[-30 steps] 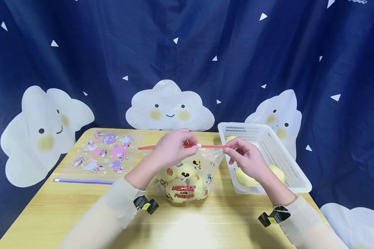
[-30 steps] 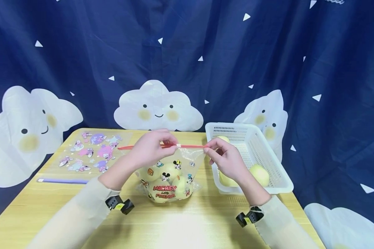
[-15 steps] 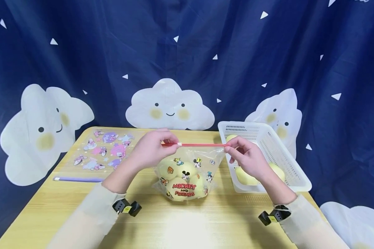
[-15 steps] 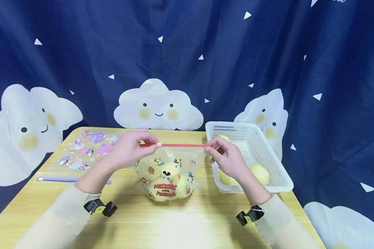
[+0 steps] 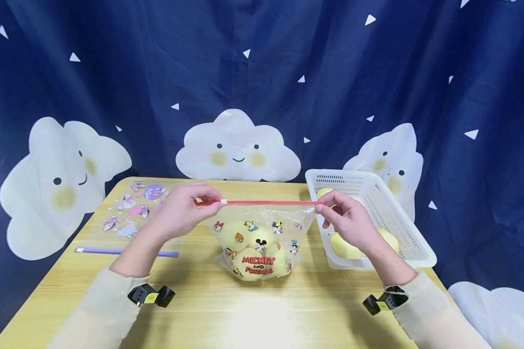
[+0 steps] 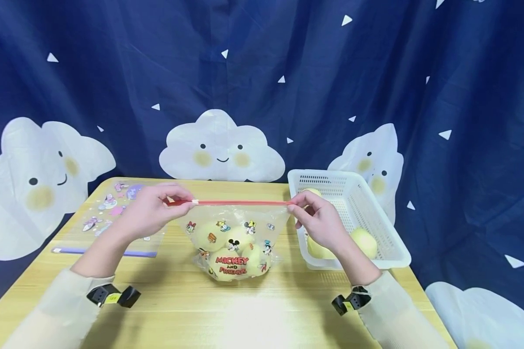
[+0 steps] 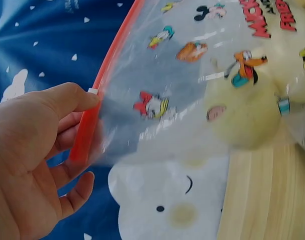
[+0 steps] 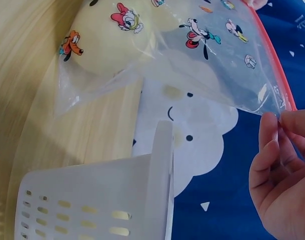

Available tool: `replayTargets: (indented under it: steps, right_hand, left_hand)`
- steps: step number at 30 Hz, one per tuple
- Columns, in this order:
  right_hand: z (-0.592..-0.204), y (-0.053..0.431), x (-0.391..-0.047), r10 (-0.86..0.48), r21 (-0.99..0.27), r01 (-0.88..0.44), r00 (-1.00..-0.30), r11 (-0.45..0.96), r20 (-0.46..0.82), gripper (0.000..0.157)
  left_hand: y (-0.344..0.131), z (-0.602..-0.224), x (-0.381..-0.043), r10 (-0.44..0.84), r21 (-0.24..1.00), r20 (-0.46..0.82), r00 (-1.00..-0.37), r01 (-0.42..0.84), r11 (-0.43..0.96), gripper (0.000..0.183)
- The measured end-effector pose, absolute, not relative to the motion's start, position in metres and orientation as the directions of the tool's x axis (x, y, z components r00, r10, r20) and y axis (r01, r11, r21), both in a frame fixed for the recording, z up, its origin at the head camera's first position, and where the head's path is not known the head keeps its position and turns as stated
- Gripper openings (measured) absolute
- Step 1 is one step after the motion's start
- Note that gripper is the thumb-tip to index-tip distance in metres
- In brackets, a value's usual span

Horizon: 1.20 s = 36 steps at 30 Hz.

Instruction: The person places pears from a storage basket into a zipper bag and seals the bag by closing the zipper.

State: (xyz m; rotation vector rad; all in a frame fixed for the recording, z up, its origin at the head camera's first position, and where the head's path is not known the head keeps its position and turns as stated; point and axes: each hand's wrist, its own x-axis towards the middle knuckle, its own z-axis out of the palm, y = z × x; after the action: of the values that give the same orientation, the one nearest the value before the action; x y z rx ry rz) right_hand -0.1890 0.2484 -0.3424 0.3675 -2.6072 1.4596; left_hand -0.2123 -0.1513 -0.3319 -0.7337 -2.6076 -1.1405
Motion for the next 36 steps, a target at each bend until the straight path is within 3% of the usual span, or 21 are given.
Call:
replayTargets:
  steps: [19, 28, 32, 36]
  right_hand:
    - [-0.346, 0.249, -0.188, -0.139, -0.830, -0.274, -0.962, 0.486, 0.236, 0.014]
    - [-0.348, 0.249, -0.188, -0.150, -0.834, -0.295, -0.956, 0.467, 0.254, 0.013]
    - [-0.348, 0.249, -0.189, -0.150, -0.833, -0.294, -0.956, 0.468, 0.253, 0.013]
    - [-0.344, 0.250, -0.193, -0.128, -0.844, -0.265, -0.964, 0.467, 0.232, 0.016]
  left_hand:
    - [-0.192, -0.337, -0.209, 0.290, 0.635, 0.343, -0.894, 0.448, 0.630, 0.007]
    - [-0.196, -0.364, -0.217, 0.323, 0.823, 0.143, -0.936, 0.294, 0.486, 0.023]
    - [-0.194, -0.378, -0.222, 0.322, 0.848, 0.182, -0.929, 0.314, 0.426, 0.014]
    - [-0.189, -0.378, -0.229, 0.274, 0.816, 0.225, -0.935, 0.334, 0.471, 0.018]
